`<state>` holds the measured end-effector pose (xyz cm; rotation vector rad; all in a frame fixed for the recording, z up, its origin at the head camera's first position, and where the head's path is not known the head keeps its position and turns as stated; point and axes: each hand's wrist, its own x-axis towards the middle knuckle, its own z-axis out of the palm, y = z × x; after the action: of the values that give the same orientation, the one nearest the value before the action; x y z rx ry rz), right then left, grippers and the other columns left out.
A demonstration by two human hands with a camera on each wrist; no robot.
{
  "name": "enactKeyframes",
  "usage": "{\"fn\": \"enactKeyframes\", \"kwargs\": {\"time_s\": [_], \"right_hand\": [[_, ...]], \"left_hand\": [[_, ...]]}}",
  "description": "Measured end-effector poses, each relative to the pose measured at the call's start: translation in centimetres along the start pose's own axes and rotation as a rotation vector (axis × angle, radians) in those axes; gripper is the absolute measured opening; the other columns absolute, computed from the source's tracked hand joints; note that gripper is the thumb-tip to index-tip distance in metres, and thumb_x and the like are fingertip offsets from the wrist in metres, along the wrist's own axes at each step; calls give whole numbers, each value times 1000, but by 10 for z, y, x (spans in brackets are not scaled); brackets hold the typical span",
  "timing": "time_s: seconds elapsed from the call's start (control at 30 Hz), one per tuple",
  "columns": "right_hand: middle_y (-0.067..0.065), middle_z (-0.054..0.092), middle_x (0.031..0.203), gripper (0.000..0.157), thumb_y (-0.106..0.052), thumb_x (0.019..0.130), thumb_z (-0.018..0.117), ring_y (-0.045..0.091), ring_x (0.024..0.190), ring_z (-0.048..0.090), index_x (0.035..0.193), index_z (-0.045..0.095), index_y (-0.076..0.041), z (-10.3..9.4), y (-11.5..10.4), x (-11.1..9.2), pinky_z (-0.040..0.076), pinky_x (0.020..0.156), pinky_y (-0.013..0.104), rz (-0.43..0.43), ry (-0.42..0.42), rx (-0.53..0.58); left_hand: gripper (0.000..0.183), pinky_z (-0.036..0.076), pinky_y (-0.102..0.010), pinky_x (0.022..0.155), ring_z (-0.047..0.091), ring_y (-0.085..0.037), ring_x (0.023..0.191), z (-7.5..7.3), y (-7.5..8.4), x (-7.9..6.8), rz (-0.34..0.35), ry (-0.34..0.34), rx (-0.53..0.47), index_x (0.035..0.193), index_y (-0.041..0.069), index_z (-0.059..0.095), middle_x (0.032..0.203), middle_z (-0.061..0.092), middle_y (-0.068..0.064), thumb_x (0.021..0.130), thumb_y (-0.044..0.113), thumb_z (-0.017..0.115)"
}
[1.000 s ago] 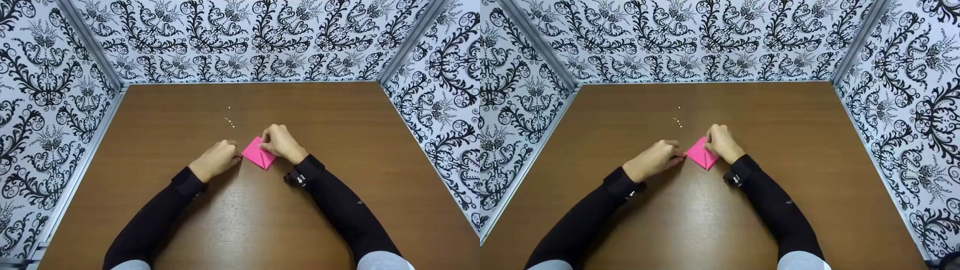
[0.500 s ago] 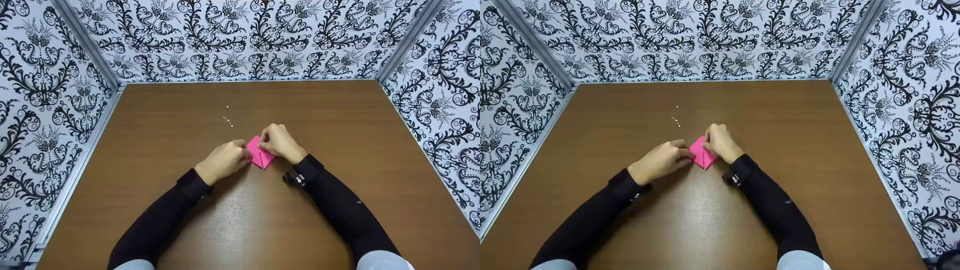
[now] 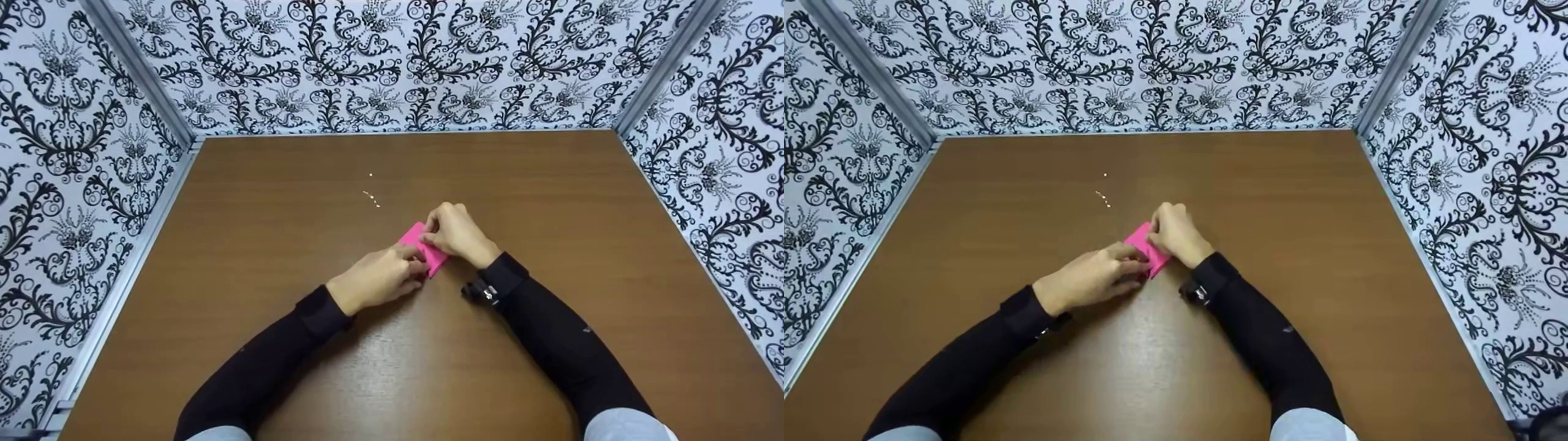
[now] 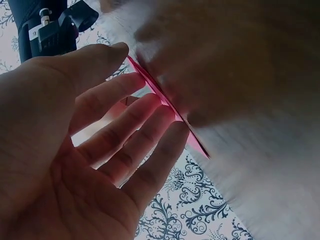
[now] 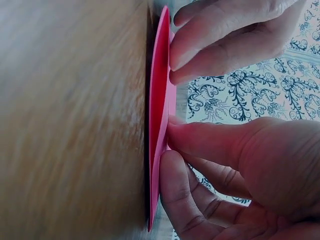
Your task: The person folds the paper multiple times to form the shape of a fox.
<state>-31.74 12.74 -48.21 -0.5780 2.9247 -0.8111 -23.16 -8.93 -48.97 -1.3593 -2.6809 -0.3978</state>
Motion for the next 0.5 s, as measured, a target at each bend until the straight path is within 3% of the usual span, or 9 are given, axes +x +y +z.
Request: {"fn": "enactKeyframes", "kwargs": {"time_s": [0.33, 0.5], "right_hand": [[9, 91, 105, 10, -22, 100, 95, 26, 94, 76, 93, 93, -13, 0, -1, 1, 59, 83, 39, 9, 4, 1], [9, 91, 106, 10, -21, 99, 95, 21, 87, 70, 91, 94, -15, -1, 0, -1, 52, 76, 33, 7, 7, 17]], "left_hand": [[20, 72, -43, 102, 79, -26, 124, -2, 3, 0, -9, -49, 10, 127, 14, 87, 136, 80, -7, 110, 24, 85], [29, 71, -45, 106, 78, -28, 134, -3, 4, -1, -21, -82, 15, 138, 13, 85, 146, 79, -9, 111, 22, 83]]}}
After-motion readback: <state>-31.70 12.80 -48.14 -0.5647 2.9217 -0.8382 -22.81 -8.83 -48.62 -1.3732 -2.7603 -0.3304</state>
